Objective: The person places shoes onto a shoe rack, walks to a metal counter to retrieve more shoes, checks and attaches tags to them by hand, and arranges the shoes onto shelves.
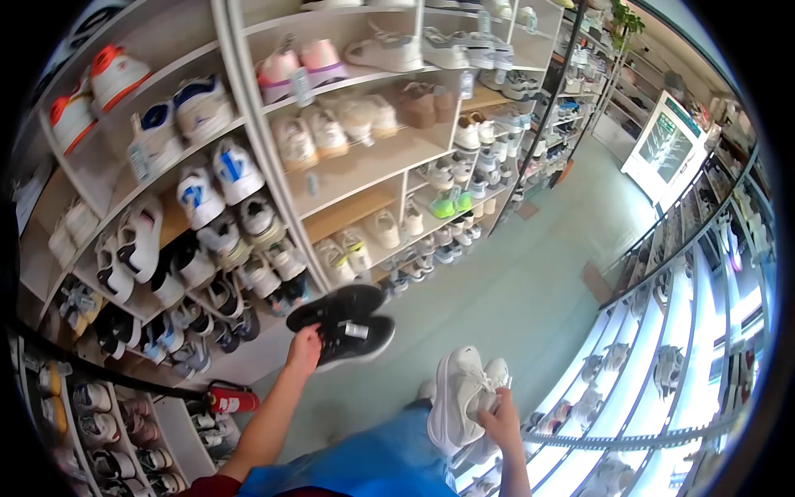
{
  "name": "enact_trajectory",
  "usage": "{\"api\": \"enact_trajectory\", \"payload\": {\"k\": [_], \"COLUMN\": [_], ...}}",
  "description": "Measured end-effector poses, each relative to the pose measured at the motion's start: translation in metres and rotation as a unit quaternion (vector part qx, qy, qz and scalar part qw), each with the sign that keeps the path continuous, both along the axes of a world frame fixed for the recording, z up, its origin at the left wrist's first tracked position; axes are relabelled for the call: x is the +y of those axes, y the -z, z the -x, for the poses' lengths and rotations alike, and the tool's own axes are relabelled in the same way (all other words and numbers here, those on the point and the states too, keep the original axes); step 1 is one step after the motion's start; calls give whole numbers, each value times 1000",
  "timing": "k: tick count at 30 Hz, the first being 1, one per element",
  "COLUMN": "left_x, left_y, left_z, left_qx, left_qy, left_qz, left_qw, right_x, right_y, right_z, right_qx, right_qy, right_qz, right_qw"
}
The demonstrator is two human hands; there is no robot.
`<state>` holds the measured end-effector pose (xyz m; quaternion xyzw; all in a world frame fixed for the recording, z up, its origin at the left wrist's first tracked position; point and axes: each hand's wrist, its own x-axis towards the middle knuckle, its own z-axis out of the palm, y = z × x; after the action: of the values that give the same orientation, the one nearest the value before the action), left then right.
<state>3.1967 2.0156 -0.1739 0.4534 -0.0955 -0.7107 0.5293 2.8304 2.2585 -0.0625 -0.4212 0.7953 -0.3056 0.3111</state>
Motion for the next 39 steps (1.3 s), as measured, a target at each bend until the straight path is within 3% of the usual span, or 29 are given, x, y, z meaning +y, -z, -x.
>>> {"api": "enact_trajectory", "payload": {"k": [3,5,7,11,13,14,17,18,23,26,29,30,31,35,39], "left_x": [-74,-127,-162,-247,-296,-323,-387,-394,-456,-493,-526,-517,-509,-525,-514], "left_y": [-46,-48,-101,-119,-113,-113,-106,-121,-134,-127,-115,-132,-149,-135,-146], "left_z": [101,153,220,306,339,358,400,411,450,467,488,486,484,496,493], "left_qx": [81,113,90,143,106,105,84,86,77,78,80,115,152,23,18], "left_qy": [6,29,-26,-60,-93,-147,-232,-234,-344,-405,-454,-458,-458,-476,-419], "left_qz": [54,69,57,98,123,49,96,99,85,67,68,119,168,201,181], "left_qw": [995,991,994,983,982,982,964,963,932,908,885,873,860,856,890], "right_x": [-11,-23,-32,-56,-71,-81,-97,-110,-155,-174,-200,-207,-223,-246,-281], "right_y": [23,1,1,-8,-6,-18,3,-15,-1,29,41,48,41,39,30], "right_z": [68,96,134,193,214,218,245,239,265,296,333,345,348,365,380], "right_qx": [-3,29,10,47,68,66,78,48,12,-114,-91,9,15,-54,-93], "right_qy": [16,29,33,33,32,31,28,44,44,78,78,2,-5,22,-9], "right_qz": [-21,-69,-64,-95,-81,-104,-49,-49,-22,25,-2,9,8,27,-6], "right_qw": [1000,997,997,994,994,992,995,997,999,990,993,1000,1000,998,996]}}
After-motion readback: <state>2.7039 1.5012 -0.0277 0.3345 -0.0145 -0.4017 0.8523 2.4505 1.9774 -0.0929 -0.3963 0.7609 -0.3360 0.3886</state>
